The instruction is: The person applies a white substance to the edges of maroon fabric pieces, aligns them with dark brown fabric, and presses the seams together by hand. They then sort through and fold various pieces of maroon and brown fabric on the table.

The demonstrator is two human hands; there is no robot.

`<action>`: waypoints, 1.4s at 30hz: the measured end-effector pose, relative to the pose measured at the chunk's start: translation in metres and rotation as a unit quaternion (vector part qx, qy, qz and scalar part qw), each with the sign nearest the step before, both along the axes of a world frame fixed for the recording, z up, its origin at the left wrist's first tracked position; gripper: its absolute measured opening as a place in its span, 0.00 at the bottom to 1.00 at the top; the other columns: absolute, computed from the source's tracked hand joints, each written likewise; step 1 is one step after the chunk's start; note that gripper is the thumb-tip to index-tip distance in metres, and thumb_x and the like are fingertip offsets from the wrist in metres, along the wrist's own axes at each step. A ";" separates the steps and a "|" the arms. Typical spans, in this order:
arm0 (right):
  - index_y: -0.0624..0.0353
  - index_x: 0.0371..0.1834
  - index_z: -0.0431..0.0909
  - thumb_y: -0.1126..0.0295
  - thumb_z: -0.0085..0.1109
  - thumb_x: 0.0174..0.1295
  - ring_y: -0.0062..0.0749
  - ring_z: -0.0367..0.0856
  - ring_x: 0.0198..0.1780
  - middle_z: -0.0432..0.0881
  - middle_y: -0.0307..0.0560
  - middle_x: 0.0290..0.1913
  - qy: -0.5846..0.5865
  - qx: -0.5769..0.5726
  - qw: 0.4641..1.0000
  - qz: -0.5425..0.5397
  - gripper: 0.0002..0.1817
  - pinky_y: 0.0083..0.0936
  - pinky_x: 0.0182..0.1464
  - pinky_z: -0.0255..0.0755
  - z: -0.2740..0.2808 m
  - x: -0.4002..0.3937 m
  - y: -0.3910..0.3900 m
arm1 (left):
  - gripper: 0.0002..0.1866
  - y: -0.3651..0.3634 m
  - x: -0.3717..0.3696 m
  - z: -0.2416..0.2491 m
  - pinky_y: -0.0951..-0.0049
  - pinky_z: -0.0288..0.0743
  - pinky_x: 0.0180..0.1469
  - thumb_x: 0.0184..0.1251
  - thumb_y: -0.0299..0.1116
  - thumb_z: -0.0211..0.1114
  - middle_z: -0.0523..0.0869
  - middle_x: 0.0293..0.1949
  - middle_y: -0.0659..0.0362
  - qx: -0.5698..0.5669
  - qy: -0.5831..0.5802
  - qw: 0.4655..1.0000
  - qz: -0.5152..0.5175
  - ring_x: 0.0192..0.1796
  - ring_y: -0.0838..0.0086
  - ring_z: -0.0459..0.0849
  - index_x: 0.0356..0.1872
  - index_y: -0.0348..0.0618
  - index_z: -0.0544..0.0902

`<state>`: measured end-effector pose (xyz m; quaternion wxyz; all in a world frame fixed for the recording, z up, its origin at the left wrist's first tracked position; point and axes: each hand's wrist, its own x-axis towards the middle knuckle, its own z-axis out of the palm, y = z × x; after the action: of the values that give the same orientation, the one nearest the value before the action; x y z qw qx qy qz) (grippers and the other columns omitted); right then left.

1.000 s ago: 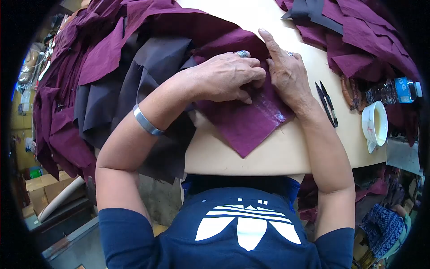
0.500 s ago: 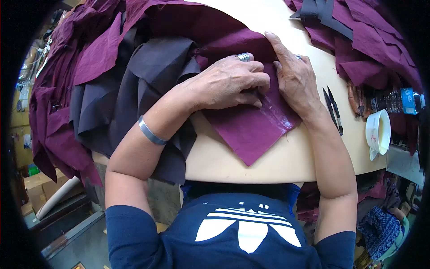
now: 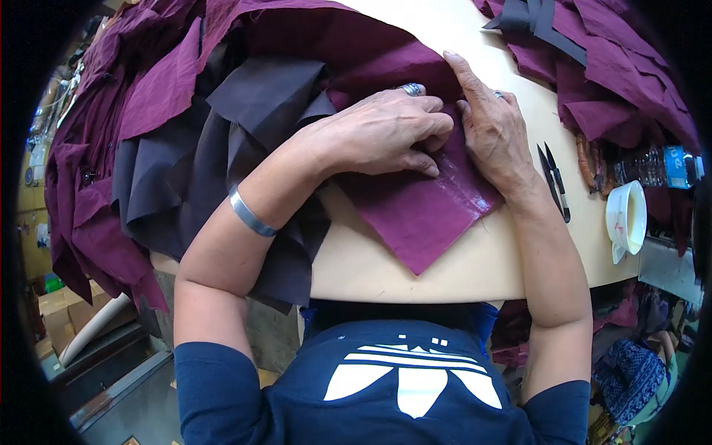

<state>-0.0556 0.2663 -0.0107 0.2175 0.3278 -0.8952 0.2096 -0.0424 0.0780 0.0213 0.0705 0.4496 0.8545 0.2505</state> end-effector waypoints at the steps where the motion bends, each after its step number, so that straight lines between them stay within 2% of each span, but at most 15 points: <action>1: 0.45 0.69 0.56 0.80 0.48 0.55 0.35 0.81 0.37 0.81 0.45 0.38 0.001 -0.002 1.000 0.002 0.35 0.33 0.44 0.66 0.000 0.000 0.000 | 0.15 0.000 0.000 0.000 0.64 0.67 0.42 0.50 0.38 0.68 0.73 0.32 0.57 -0.006 0.005 1.000 -0.003 0.39 0.62 0.72 0.30 0.42 0.73; 9: 0.44 0.69 0.54 0.79 0.47 0.57 0.34 0.81 0.36 0.81 0.44 0.36 0.002 0.003 1.000 -0.001 0.35 0.33 0.44 0.66 -0.001 0.000 0.000 | 0.11 0.001 0.002 -0.004 0.65 0.67 0.44 0.50 0.37 0.68 0.74 0.33 0.59 0.011 0.094 0.995 -0.016 0.40 0.64 0.72 0.29 0.44 0.76; 18: 0.43 0.70 0.53 0.79 0.48 0.57 0.33 0.81 0.34 0.81 0.43 0.35 0.002 0.006 1.000 -0.004 0.35 0.33 0.44 0.66 -0.002 -0.001 0.001 | 0.10 0.001 0.005 -0.003 0.67 0.69 0.47 0.51 0.35 0.67 0.74 0.35 0.58 0.023 0.117 0.992 -0.028 0.44 0.64 0.73 0.32 0.43 0.76; 30: 0.45 0.69 0.55 0.79 0.46 0.58 0.37 0.80 0.32 0.81 0.44 0.34 0.004 -0.003 1.000 0.003 0.33 0.33 0.44 0.66 -0.003 -0.002 0.000 | 0.14 -0.002 0.001 -0.004 0.65 0.69 0.44 0.51 0.37 0.68 0.73 0.35 0.56 0.034 0.050 0.998 -0.014 0.41 0.62 0.73 0.32 0.42 0.74; 36: 0.45 0.69 0.55 0.79 0.46 0.57 0.36 0.80 0.33 0.81 0.44 0.35 0.007 -0.009 1.000 0.004 0.34 0.34 0.44 0.66 -0.003 -0.002 0.000 | 0.12 0.004 0.003 0.004 0.64 0.67 0.44 0.57 0.37 0.64 0.72 0.34 0.55 -0.028 0.021 0.999 0.018 0.41 0.61 0.73 0.32 0.41 0.73; 39: 0.44 0.69 0.55 0.80 0.46 0.56 0.36 0.81 0.33 0.81 0.44 0.36 0.001 -0.002 1.000 0.001 0.34 0.34 0.44 0.66 -0.002 -0.002 0.000 | 0.08 0.002 0.000 0.000 0.64 0.67 0.44 0.59 0.34 0.60 0.71 0.34 0.55 -0.023 0.035 0.999 0.000 0.41 0.62 0.73 0.32 0.41 0.73; 42: 0.44 0.69 0.56 0.80 0.46 0.56 0.36 0.81 0.34 0.81 0.44 0.37 0.009 -0.004 1.000 -0.001 0.34 0.33 0.45 0.66 -0.003 -0.002 -0.001 | 0.05 0.002 0.005 -0.002 0.66 0.68 0.45 0.60 0.31 0.58 0.72 0.34 0.55 -0.038 0.118 0.992 -0.015 0.41 0.63 0.72 0.32 0.42 0.74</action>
<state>-0.0581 0.2658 -0.0135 0.2275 0.3277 -0.8927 0.2096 -0.0373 0.0803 0.0194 -0.0102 0.4860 0.8589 0.1613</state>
